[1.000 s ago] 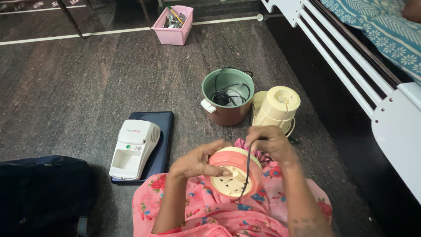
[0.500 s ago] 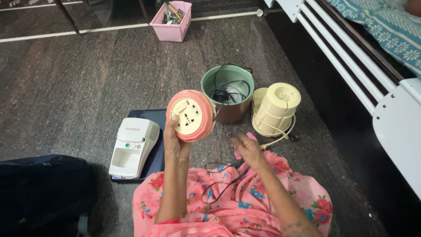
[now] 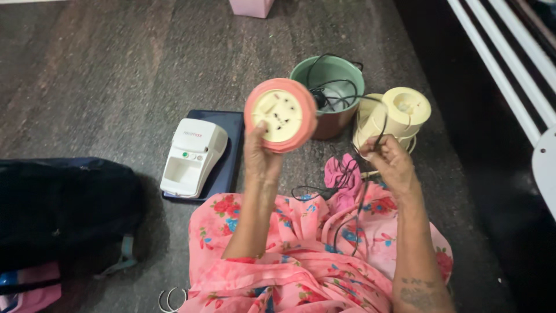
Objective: The person sits on the floor and wipes the inside and outside of a mixer grinder jar with a pink cloth. They then wipe the power cord and adapter, wind the cord around a round extension board, and place the board into the jar.
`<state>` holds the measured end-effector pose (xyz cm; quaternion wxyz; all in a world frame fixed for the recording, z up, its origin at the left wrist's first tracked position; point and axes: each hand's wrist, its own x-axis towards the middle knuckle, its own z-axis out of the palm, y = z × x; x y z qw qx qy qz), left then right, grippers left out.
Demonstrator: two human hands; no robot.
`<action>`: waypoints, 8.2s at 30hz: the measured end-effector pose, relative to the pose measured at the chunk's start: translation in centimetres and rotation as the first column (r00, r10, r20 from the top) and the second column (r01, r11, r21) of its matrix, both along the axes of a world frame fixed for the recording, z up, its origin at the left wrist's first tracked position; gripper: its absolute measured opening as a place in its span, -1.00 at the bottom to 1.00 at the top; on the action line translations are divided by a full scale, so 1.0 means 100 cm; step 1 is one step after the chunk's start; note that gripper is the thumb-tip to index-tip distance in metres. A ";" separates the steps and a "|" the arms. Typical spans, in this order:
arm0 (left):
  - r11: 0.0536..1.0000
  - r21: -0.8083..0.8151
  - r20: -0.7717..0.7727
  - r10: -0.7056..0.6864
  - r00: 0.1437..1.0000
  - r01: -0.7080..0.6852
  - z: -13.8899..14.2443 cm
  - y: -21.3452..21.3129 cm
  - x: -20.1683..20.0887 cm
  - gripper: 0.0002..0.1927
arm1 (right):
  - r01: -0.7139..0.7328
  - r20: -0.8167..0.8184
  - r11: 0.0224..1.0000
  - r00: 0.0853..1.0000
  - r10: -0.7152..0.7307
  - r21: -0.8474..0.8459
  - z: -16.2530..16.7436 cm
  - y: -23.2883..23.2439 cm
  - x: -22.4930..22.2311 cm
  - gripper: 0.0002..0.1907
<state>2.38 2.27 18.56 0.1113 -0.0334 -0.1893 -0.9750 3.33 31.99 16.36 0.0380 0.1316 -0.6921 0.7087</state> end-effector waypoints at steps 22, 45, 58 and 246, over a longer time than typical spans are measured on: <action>0.935 -0.298 0.031 -0.189 0.981 0.190 -0.005 0.041 0.016 -0.47 | -0.026 0.139 0.999 0.990 0.020 0.045 0.047 -0.058 0.018 -0.45; 0.885 -0.418 -0.036 0.208 0.977 -0.204 0.002 0.071 0.036 -0.48 | 0.273 -0.391 0.533 0.913 0.120 0.801 -0.073 -0.096 0.009 -0.76; 0.292 -0.951 -0.159 -0.170 0.973 -0.104 0.012 0.018 0.033 -0.28 | 0.217 -0.485 0.652 0.834 0.263 0.726 0.098 -0.069 0.049 -0.82; 0.963 -0.268 0.010 -0.022 1.000 0.024 -0.026 0.068 0.036 -0.49 | -0.053 0.109 0.974 0.991 0.079 -0.222 0.001 -0.070 0.045 -0.28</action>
